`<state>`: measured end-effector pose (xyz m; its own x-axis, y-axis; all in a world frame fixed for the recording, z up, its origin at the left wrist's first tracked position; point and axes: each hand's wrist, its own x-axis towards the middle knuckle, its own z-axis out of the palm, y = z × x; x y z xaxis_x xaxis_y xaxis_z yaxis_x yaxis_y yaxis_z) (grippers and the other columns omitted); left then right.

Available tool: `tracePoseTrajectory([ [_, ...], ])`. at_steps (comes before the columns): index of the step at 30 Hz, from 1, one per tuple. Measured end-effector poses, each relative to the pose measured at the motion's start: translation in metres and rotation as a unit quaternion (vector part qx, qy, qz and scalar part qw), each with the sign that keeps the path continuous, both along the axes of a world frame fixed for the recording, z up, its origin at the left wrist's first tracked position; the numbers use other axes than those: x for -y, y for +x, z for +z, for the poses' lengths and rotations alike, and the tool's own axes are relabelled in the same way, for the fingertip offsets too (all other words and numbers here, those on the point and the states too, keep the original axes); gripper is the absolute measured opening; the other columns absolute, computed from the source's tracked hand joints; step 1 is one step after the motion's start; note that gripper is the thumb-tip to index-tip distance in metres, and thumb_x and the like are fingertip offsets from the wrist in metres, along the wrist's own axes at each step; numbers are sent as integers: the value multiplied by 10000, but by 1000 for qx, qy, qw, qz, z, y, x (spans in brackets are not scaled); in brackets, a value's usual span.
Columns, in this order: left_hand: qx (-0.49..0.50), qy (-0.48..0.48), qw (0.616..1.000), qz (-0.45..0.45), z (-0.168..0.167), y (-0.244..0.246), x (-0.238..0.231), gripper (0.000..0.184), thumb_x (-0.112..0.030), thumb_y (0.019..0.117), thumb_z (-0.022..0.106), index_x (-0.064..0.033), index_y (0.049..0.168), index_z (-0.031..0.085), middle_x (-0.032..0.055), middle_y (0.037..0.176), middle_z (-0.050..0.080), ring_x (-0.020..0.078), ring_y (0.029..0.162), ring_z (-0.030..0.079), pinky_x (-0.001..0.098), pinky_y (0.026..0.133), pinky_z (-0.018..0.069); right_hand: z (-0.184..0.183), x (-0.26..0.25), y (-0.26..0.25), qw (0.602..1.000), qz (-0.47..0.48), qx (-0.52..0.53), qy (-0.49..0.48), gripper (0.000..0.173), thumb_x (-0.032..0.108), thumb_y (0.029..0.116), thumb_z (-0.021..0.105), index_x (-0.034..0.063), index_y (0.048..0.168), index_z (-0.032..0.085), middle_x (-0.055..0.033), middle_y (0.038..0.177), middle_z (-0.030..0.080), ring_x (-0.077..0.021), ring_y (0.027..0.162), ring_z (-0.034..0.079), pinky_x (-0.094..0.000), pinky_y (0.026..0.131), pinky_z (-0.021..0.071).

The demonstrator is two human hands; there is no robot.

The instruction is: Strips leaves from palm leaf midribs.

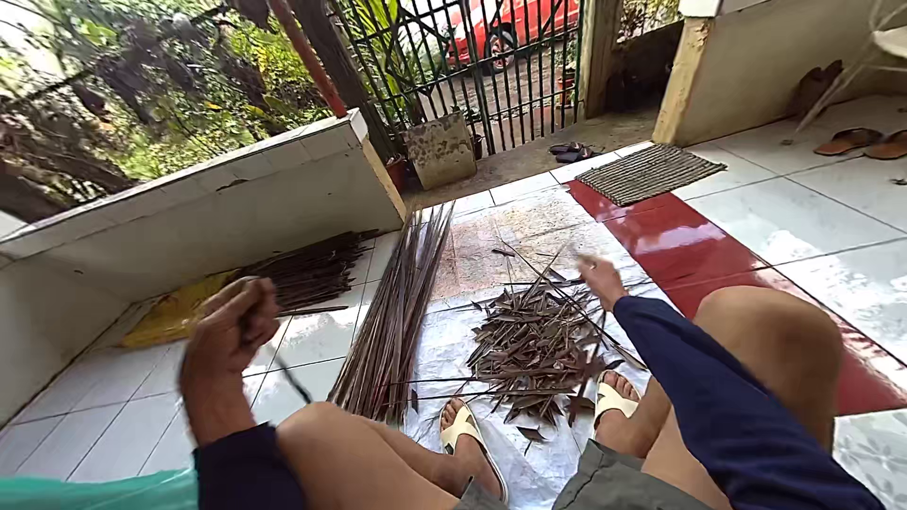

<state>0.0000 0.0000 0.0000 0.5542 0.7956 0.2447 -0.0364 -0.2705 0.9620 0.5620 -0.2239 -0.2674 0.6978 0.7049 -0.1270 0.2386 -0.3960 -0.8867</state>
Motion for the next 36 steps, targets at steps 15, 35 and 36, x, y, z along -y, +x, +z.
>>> tracePoseTrajectory([
  [15,-141,-111,951,-251,-44,199,33,289,-254,1114,414,-70,1097,637,-12,631,442,66,449,396,199,424,393,148,-49,-180,919,155,107,347,368,274,1064,578,257,1428,632,-6,979,712,-107,663,592,-319,623,531],
  [35,-158,-124,933,-297,-51,203,38,265,-228,1111,441,-59,1128,645,-2,608,435,64,435,395,191,408,379,136,-42,-169,938,145,86,302,354,319,1071,559,272,1412,645,-3,920,702,-115,641,563,-341,618,499],
  [36,-161,-124,933,-297,-51,202,38,266,-229,1110,439,-61,1120,645,-3,608,435,63,435,395,190,407,379,137,-41,-169,939,141,81,302,355,319,1072,560,273,1414,643,-5,928,703,-115,633,555,-334,605,492],
])
